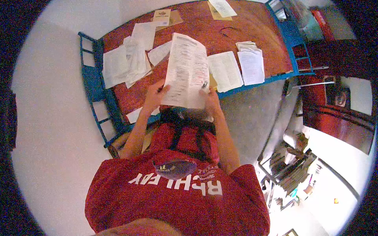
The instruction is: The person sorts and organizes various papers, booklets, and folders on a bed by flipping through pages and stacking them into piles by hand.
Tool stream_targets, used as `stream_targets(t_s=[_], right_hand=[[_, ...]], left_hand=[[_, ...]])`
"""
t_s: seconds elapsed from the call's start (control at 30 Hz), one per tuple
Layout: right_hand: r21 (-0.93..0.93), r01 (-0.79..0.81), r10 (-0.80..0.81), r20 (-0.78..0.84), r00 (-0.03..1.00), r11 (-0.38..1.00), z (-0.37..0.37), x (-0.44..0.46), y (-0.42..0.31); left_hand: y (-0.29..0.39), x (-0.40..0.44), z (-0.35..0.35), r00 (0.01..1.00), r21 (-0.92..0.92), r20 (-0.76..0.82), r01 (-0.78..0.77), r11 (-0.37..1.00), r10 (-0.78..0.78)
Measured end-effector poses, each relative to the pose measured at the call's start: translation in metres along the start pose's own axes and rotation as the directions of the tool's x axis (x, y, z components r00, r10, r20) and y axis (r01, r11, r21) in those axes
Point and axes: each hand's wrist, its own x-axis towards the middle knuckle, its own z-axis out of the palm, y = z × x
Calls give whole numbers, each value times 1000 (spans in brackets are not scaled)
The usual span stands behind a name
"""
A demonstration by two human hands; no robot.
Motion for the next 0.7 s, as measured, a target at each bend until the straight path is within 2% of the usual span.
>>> stream_targets(t_s=[0.13,0.2,0.23,0.3,0.33,0.4,0.5,0.53,0.57,0.6,0.63,0.67,0.7], right_hand=[[-11,139,-139,-117,983,990,-15,-7,-1],[57,272,-256,-197,946,961,-24,-12,-7],[61,276,-259,-196,946,959,-30,-14,-12],[-125,286,-306,-186,934,950,-47,-22,-22],[-119,292,-310,-189,932,949,-54,-26,-27],[-171,357,-374,-77,924,918,-72,-36,-35],[-237,351,-372,-49,927,906,-108,-39,-32],[-233,356,-378,-56,924,905,-117,-41,-33],[-225,384,-393,3,920,896,-126,-44,-34],[-217,412,-408,64,910,885,-132,-48,-39],[-215,415,-412,60,909,884,-137,-54,-41],[-180,414,-413,44,910,892,-142,-60,-43],[-146,412,-412,30,911,899,-145,-66,-45]], left_hand=[[29,-5,20,999,123,46,-4,992,-2],[41,-7,31,999,220,35,9,975,-18],[38,-6,34,999,225,35,5,974,-14],[24,-1,36,981,162,-180,99,982,-69],[21,2,39,983,168,-175,93,981,-63],[17,6,48,892,364,-419,-9,931,172],[-2,19,74,913,311,-389,1,950,126],[-28,28,83,915,314,-381,-7,950,132],[-65,38,93,930,330,-328,-50,943,164],[-58,41,104,941,343,-275,-95,935,196],[-51,40,113,942,344,-270,-99,934,200],[-46,41,122,986,25,-133,110,994,-105],[-33,39,133,932,-250,94,363,897,-351]])
